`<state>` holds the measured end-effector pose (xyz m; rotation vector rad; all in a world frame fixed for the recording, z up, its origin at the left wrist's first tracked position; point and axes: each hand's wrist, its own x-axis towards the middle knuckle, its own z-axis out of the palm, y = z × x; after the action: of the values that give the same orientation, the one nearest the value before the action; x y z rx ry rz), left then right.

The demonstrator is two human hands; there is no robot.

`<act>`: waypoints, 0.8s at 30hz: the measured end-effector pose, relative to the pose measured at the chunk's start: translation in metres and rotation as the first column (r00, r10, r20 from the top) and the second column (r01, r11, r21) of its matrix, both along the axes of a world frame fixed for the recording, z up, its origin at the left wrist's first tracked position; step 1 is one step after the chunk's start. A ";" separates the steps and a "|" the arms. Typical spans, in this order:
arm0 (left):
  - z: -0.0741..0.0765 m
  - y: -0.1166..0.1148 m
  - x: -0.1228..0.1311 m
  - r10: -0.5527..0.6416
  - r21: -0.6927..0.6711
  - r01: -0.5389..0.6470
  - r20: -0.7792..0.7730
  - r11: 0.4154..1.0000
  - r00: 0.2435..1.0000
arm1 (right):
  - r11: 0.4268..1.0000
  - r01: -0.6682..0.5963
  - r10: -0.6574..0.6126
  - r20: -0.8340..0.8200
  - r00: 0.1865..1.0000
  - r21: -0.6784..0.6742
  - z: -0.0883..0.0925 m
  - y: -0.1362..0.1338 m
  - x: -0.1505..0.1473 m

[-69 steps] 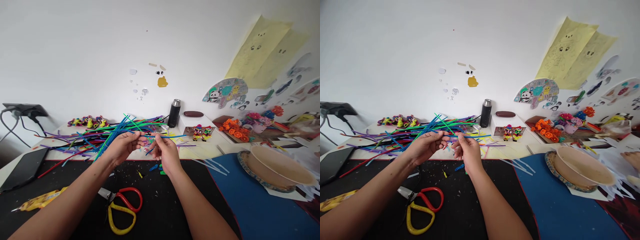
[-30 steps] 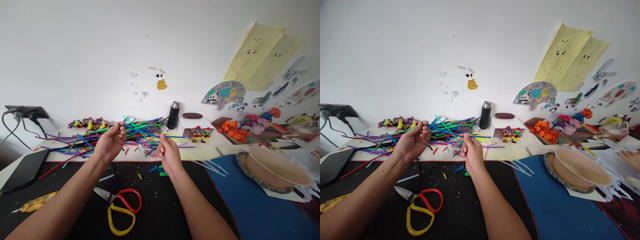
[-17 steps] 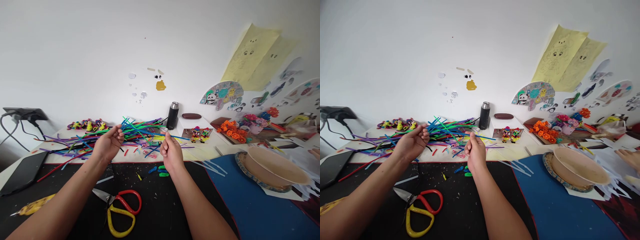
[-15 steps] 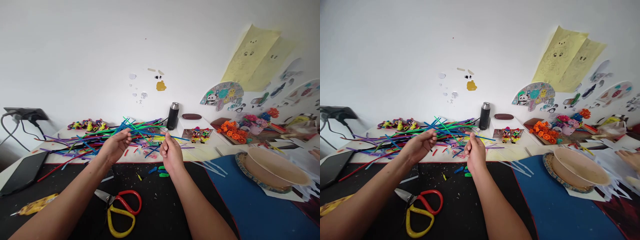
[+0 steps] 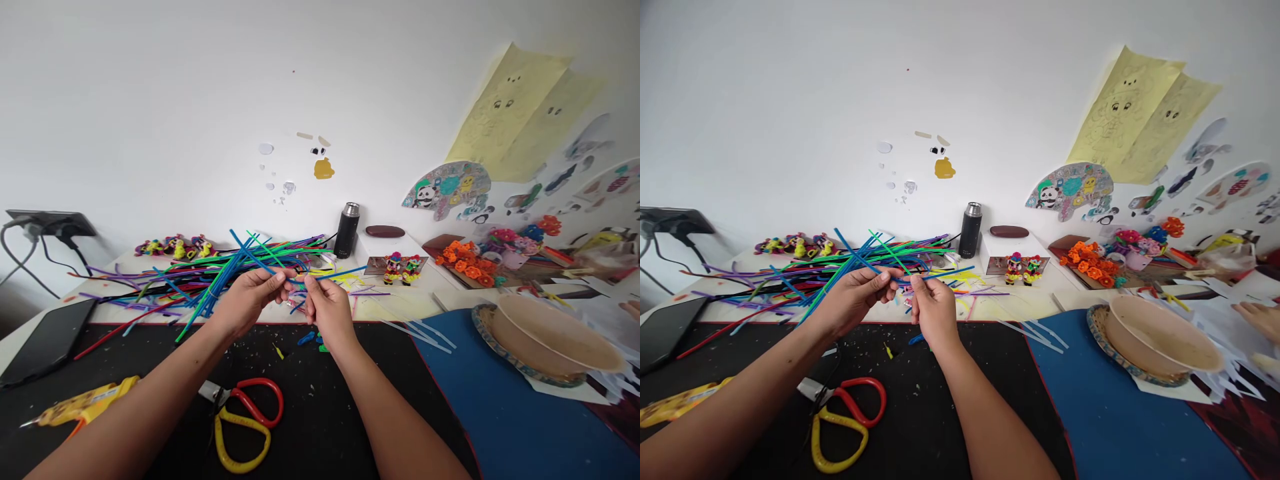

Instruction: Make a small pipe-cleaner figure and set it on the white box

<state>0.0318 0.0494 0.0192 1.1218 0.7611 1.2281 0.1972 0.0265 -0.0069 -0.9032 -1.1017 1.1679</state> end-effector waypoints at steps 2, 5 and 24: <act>-0.001 0.000 0.001 0.006 0.012 -0.006 -0.039 1.000 0.999 | 1.000 -0.001 0.001 0.030 1.000 0.009 0.000 -0.001 0.000; -0.001 -0.001 0.000 -0.021 0.002 0.021 -0.050 1.000 0.999 | 1.000 0.003 -0.003 0.030 1.000 0.001 0.001 -0.001 0.000; 0.014 0.011 -0.024 0.019 -0.031 -0.021 -0.054 0.999 0.998 | 0.992 -0.119 0.114 0.123 0.986 0.036 -0.001 -0.004 -0.003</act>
<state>0.0078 0.0601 0.0329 1.1272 0.8313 1.2025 0.1942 0.0224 -0.0079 -0.8953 -1.2881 1.1927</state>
